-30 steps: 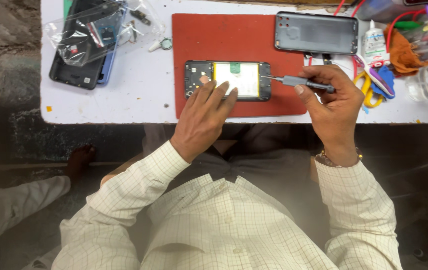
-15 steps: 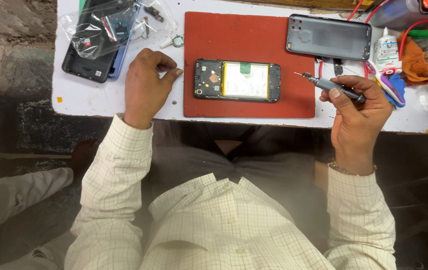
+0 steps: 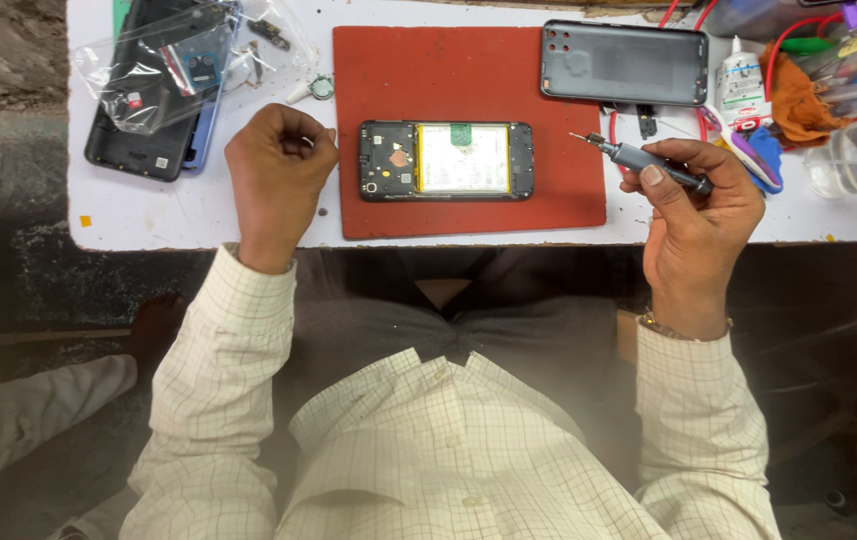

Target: The person unscrews the back cover of a smartphone with a screwdriver, removes the back panel and works on the internal battery and components, then aligns the back cover over the phone body and presses it into place on the work mat.

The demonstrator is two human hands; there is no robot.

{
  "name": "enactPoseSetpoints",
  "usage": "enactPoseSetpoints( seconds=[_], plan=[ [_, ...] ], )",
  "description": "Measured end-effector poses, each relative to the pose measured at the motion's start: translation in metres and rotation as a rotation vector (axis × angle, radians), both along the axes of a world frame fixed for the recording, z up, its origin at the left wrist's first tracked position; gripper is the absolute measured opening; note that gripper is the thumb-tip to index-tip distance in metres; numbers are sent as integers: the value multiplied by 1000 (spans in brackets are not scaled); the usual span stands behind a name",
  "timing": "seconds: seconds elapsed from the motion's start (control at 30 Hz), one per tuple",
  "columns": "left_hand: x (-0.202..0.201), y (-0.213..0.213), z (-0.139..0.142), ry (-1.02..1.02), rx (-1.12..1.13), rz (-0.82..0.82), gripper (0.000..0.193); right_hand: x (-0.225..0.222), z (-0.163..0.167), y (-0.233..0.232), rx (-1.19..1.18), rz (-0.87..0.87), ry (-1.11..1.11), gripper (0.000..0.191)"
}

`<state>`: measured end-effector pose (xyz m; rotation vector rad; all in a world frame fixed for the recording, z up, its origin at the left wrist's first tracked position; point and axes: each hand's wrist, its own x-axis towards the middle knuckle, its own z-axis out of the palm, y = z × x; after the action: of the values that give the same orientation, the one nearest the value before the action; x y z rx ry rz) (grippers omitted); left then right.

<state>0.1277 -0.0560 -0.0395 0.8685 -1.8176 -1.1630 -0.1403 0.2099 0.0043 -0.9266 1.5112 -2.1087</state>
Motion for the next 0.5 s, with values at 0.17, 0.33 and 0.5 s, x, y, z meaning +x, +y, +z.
enactPoseSetpoints(
  seconds=[0.17,0.33,0.5],
  plan=[
    [-22,27,7,378,343,-220,13,17,7,-5,-57,11,-4,21],
    [-52,65,9,573,491,-449,20,45,8,-18,-57,80,24,19],
    [-55,74,10,607,513,-447,25,62,9,-29,-16,146,-42,25]
  ],
)
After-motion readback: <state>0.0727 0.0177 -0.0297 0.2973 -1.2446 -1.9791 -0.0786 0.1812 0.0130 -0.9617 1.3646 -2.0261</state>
